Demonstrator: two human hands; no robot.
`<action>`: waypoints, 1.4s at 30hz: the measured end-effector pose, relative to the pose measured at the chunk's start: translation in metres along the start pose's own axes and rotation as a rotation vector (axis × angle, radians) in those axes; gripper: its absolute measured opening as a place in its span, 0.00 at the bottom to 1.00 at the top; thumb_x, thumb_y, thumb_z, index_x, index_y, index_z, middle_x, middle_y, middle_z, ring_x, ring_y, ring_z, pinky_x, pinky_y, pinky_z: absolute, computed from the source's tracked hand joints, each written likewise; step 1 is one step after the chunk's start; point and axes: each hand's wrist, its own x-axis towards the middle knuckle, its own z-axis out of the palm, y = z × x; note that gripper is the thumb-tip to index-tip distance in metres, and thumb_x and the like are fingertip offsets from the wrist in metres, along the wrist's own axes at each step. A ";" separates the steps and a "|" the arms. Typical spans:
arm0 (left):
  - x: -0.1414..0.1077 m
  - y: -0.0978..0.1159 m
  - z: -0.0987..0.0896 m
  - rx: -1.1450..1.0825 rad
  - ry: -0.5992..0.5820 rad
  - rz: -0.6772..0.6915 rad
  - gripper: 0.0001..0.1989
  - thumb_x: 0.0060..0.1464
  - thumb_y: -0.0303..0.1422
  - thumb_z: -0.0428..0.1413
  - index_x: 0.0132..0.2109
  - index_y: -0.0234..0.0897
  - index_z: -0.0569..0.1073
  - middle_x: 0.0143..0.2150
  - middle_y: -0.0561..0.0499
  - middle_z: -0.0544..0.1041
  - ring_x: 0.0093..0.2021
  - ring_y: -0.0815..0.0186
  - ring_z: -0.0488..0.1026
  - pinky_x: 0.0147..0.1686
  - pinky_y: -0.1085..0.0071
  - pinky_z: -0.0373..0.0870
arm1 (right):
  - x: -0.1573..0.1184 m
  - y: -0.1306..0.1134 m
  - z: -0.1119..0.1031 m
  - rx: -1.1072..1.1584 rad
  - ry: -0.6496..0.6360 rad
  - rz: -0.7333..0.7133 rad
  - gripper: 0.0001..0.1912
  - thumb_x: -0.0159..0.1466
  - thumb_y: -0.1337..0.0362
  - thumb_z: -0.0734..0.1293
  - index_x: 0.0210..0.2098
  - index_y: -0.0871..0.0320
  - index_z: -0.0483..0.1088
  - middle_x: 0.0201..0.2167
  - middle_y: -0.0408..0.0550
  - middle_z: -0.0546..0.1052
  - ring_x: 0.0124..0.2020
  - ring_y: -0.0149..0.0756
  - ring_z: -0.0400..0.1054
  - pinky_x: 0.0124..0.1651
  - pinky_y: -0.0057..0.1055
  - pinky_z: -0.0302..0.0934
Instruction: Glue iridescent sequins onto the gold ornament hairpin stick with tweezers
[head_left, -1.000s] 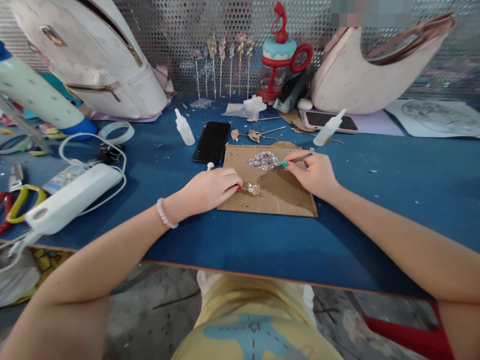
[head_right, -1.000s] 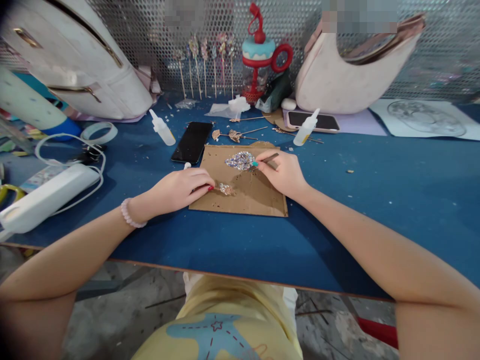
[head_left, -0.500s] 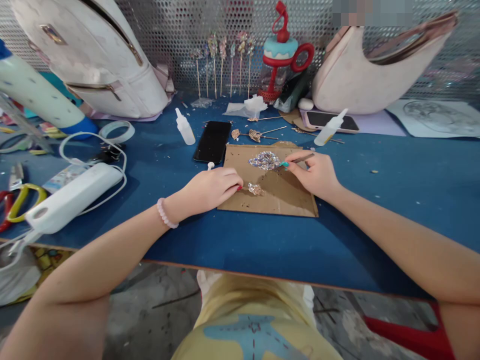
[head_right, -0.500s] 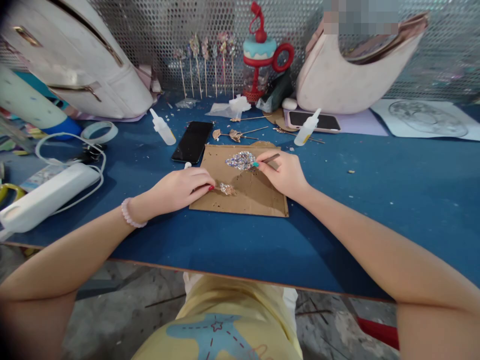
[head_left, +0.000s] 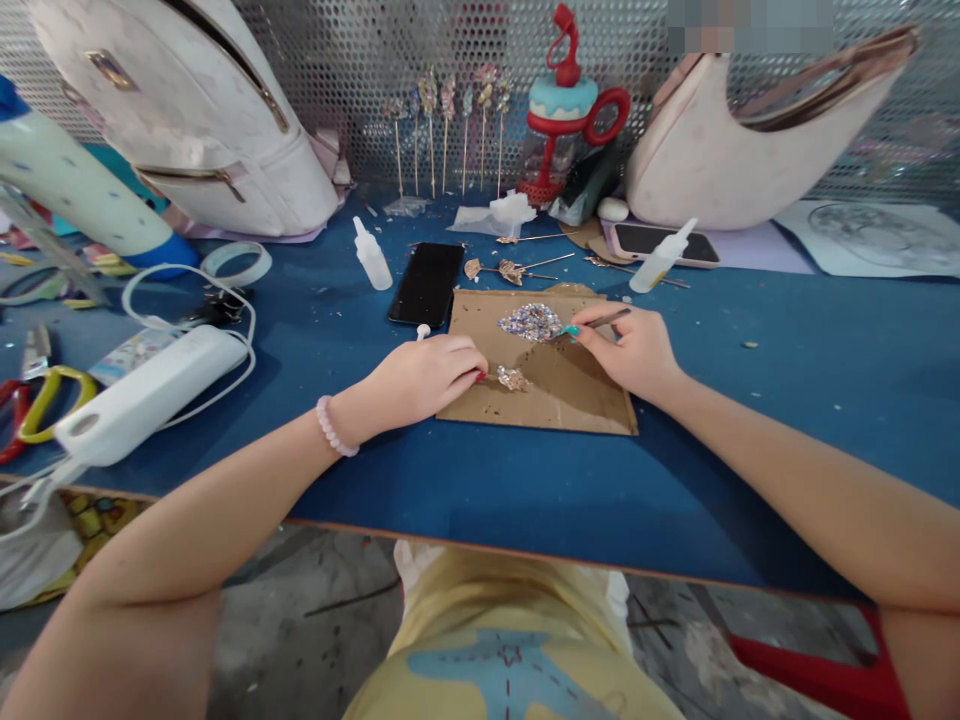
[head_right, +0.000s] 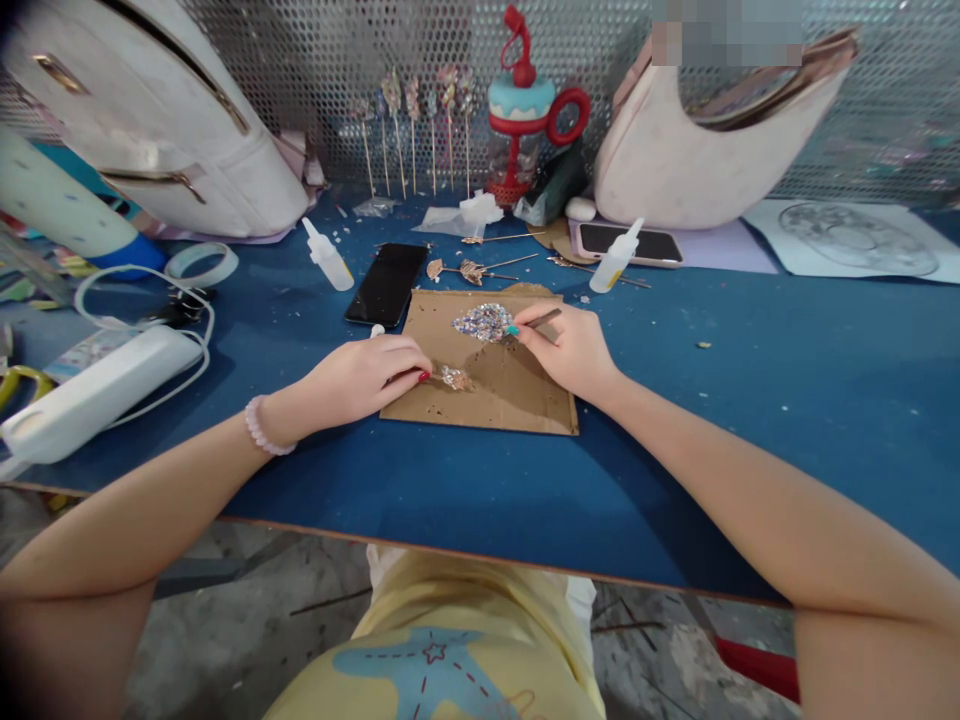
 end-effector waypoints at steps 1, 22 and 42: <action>0.000 0.000 0.000 0.001 -0.001 0.000 0.14 0.67 0.34 0.42 0.46 0.38 0.72 0.44 0.50 0.75 0.45 0.65 0.73 0.40 0.70 0.66 | 0.000 0.000 0.000 0.002 0.001 0.001 0.04 0.60 0.65 0.67 0.31 0.55 0.75 0.34 0.48 0.82 0.36 0.41 0.77 0.42 0.38 0.70; 0.000 0.002 0.000 0.013 0.005 -0.009 0.14 0.67 0.33 0.42 0.45 0.37 0.72 0.44 0.49 0.75 0.45 0.64 0.72 0.40 0.70 0.67 | -0.001 -0.003 -0.001 0.025 0.003 -0.025 0.03 0.59 0.64 0.67 0.31 0.55 0.74 0.33 0.48 0.82 0.37 0.40 0.77 0.43 0.37 0.70; 0.001 0.003 0.001 0.012 0.004 0.000 0.14 0.67 0.33 0.42 0.45 0.36 0.73 0.44 0.49 0.75 0.45 0.64 0.72 0.41 0.69 0.66 | 0.014 -0.012 0.008 0.079 -0.081 0.033 0.05 0.60 0.66 0.68 0.31 0.54 0.77 0.34 0.45 0.82 0.38 0.41 0.77 0.45 0.38 0.71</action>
